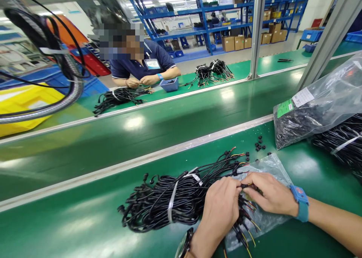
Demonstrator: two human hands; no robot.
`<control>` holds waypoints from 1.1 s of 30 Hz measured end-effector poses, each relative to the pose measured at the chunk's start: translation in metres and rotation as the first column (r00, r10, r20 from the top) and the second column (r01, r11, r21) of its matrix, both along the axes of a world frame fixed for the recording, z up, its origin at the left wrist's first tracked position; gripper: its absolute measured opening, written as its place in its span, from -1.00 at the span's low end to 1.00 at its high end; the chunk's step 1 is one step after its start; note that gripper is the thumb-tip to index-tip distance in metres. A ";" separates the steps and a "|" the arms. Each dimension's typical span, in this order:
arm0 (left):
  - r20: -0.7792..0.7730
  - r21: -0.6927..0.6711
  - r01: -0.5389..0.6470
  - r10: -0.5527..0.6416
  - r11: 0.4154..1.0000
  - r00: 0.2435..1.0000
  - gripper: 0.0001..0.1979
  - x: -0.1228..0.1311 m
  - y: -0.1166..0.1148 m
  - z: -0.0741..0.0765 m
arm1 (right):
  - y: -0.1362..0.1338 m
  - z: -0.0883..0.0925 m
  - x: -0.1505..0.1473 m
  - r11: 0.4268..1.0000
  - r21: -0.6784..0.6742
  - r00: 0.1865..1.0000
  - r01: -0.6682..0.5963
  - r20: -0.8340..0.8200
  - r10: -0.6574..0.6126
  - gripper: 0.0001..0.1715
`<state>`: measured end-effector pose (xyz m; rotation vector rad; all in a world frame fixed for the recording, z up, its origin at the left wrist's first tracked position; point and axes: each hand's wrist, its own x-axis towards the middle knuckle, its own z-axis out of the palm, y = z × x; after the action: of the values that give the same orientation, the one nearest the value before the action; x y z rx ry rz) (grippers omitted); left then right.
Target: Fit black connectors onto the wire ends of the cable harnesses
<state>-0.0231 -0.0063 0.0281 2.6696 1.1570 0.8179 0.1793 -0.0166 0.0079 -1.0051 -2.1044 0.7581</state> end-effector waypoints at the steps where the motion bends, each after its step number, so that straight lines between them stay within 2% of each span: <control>1: -0.039 0.007 -0.002 0.002 1.000 0.999 -0.85 -0.001 0.001 0.003 | 0.001 0.000 0.001 1.000 0.017 1.000 0.002 0.010 -0.002 -0.86; 5: -0.139 0.035 -0.016 0.021 0.999 0.990 -0.78 -0.003 0.003 0.012 | 0.003 -0.002 0.002 0.997 0.080 0.998 0.003 0.056 -0.007 -0.85; 11: -0.165 0.067 0.011 0.000 0.998 0.986 -0.80 -0.007 0.005 0.010 | 0.003 0.000 0.001 0.990 0.141 0.992 0.013 0.121 -0.030 -0.82; 19: 0.005 0.072 -0.003 0.002 0.997 1.000 -0.76 -0.005 0.001 -0.001 | 0.000 -0.002 -0.003 0.972 0.235 0.978 0.000 0.205 -0.049 -0.75; 28: 0.040 0.082 -0.020 0.017 0.996 0.999 -0.75 0.000 -0.003 -0.005 | 0.001 0.000 -0.007 0.974 0.227 0.980 -0.020 0.196 -0.026 -0.78; 33: 0.029 0.124 -0.019 0.015 0.992 0.999 -0.74 0.001 -0.001 -0.006 | 0.005 0.000 -0.009 0.975 0.221 0.973 -0.016 0.229 -0.036 -0.70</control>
<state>-0.0222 -0.0073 0.0220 2.7407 1.1605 0.9570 0.1700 -0.0120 0.0075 -1.0191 -2.3204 0.4026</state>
